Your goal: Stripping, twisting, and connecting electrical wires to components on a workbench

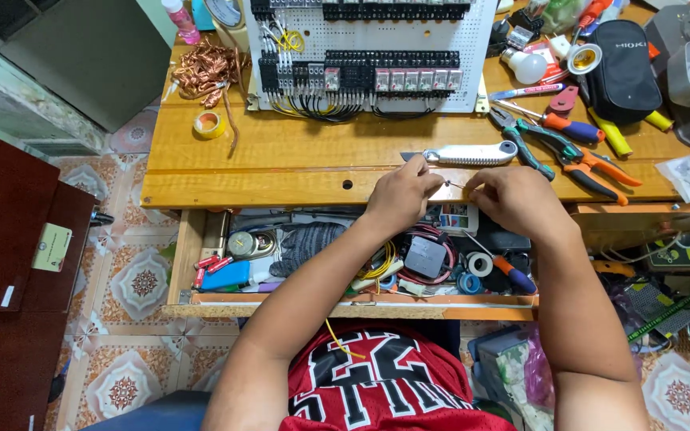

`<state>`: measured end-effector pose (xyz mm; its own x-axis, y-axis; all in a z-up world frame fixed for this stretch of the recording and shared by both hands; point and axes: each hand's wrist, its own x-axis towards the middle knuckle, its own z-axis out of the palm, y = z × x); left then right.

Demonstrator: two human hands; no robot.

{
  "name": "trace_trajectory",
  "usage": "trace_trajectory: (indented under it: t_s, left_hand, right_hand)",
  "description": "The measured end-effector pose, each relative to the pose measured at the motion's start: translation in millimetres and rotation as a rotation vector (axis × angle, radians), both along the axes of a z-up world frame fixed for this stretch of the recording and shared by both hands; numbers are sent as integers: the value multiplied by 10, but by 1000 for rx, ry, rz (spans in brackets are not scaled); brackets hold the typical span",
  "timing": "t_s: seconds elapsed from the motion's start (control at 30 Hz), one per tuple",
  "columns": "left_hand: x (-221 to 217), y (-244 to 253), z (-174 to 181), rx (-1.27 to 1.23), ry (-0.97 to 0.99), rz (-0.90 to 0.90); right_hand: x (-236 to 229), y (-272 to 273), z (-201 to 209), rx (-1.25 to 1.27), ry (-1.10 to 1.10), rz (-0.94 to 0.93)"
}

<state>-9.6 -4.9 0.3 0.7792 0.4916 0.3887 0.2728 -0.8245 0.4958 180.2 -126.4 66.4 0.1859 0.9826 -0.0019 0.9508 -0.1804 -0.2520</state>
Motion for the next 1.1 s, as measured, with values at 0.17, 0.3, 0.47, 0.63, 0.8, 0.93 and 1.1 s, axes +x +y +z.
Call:
trace_trajectory:
  t_s: [0.17, 0.3, 0.47, 0.63, 0.8, 0.93, 1.1]
  left_hand:
    - [-38, 12, 51, -67, 28, -3]
    - [14, 57, -123, -98, 20, -9]
    - [20, 176, -209, -212, -30, 17]
    - [-17, 223, -166, -244, -89, -56]
    - [-2, 284, -213, -262, -103, -71]
    - [-32, 282, -202, -293, -141, -93]
    - [-144, 166, 15, -239, -80, -96]
  right_hand:
    - [-57, 4, -105, -30, -48, 64]
    - [-85, -23, -218, -15, -98, 141]
    - [-193, 66, -3, 21, -87, 207]
    - [-89, 276, -55, -2, -30, 374]
    - [-39, 460, 11, 77, -8, 400]
    - [51, 620, -146, 182, -98, 344]
    - [185, 544, -299, 222, -146, 245]
